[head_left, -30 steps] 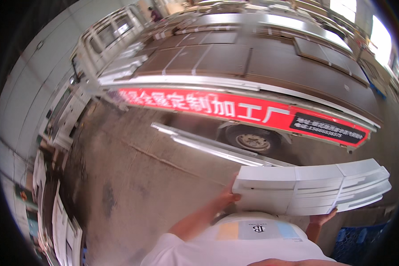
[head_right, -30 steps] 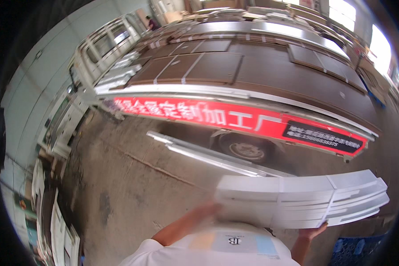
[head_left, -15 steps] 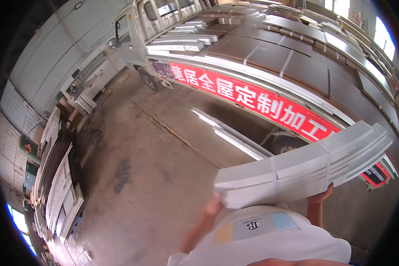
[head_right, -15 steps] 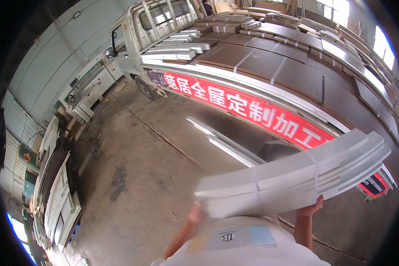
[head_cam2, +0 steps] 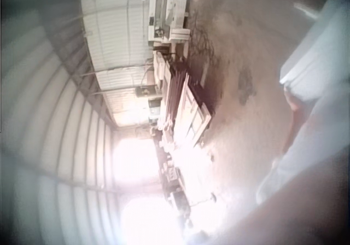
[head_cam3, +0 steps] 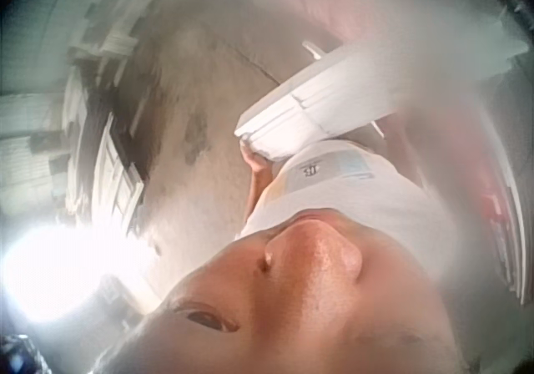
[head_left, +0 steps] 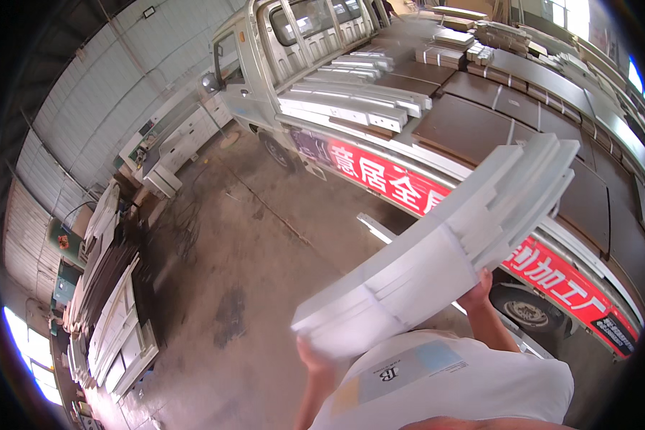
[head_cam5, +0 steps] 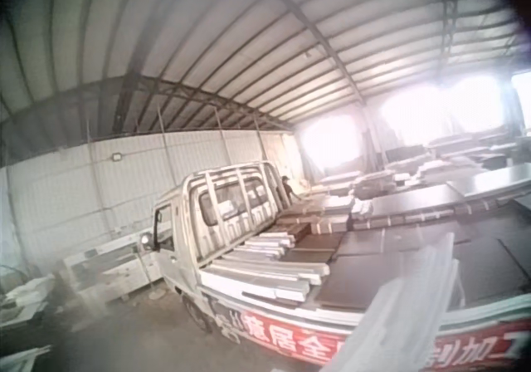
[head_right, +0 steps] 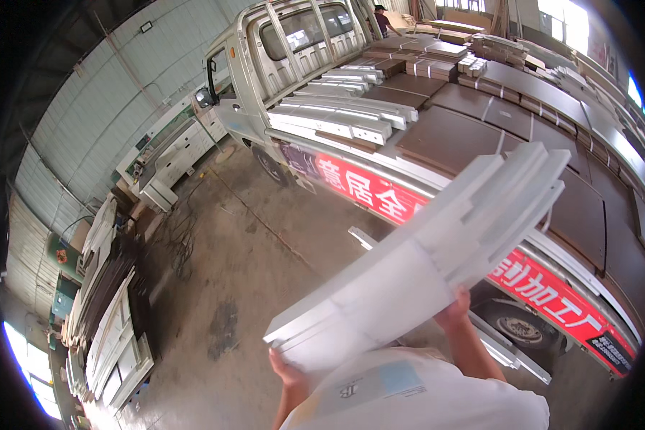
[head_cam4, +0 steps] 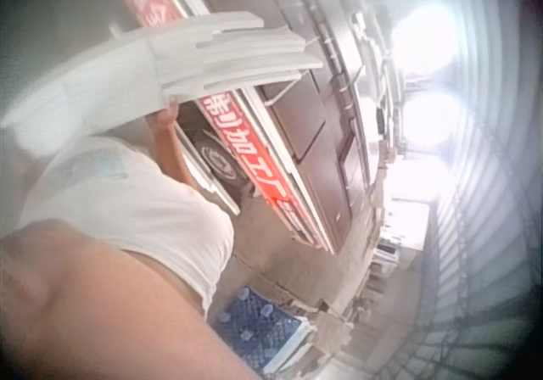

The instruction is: The person picks up several stacks of white and brown furniture panels from the floor and places them onto the bed of a truck.

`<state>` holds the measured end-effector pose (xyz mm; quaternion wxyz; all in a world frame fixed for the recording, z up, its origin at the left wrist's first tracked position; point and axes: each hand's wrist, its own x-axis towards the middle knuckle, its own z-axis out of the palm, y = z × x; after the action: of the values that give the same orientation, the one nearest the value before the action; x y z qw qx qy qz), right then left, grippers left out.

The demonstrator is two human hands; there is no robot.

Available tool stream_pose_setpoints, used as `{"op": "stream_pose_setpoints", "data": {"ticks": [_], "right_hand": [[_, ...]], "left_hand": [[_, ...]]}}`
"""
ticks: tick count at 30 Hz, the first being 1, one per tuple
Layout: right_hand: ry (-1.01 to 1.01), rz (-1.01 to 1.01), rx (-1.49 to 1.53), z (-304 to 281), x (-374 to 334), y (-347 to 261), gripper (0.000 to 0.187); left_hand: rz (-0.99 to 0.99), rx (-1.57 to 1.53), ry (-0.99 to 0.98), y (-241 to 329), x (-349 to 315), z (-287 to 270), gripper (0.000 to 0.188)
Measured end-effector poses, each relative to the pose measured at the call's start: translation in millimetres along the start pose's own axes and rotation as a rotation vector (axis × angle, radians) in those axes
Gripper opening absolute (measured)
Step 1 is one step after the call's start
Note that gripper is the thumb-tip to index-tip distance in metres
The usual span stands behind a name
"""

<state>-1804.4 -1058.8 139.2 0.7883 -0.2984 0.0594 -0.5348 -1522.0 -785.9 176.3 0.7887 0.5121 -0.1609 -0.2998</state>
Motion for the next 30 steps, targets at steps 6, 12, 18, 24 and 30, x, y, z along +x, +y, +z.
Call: {"op": "stream_pose_setpoints", "data": {"ticks": [6, 12, 18, 24, 30], "right_hand": [[0.007, 0.09, -0.083, 26, 136, 109, 0.05], [-0.059, 0.117, -0.149, 48, 286, 202, 0.064], [0.105, 0.01, -0.25, 95, 439, 234, 0.069], [-0.014, -0.046, -0.32, 130, 612, 255, 0.063], [0.072, -0.119, -0.317, 102, 750, 286, 0.059]], "left_hand": [[0.05, -0.016, 0.006, 5, 164, -37, 0.068], [-0.102, -0.202, -0.193, 35, 355, -41, 0.073], [-0.267, -0.034, -0.266, -4, 553, -99, 0.084], [-0.506, 0.195, -0.294, 57, 719, 16, 0.081], [-0.495, 0.303, -0.273, 36, 885, 57, 0.076]]}}
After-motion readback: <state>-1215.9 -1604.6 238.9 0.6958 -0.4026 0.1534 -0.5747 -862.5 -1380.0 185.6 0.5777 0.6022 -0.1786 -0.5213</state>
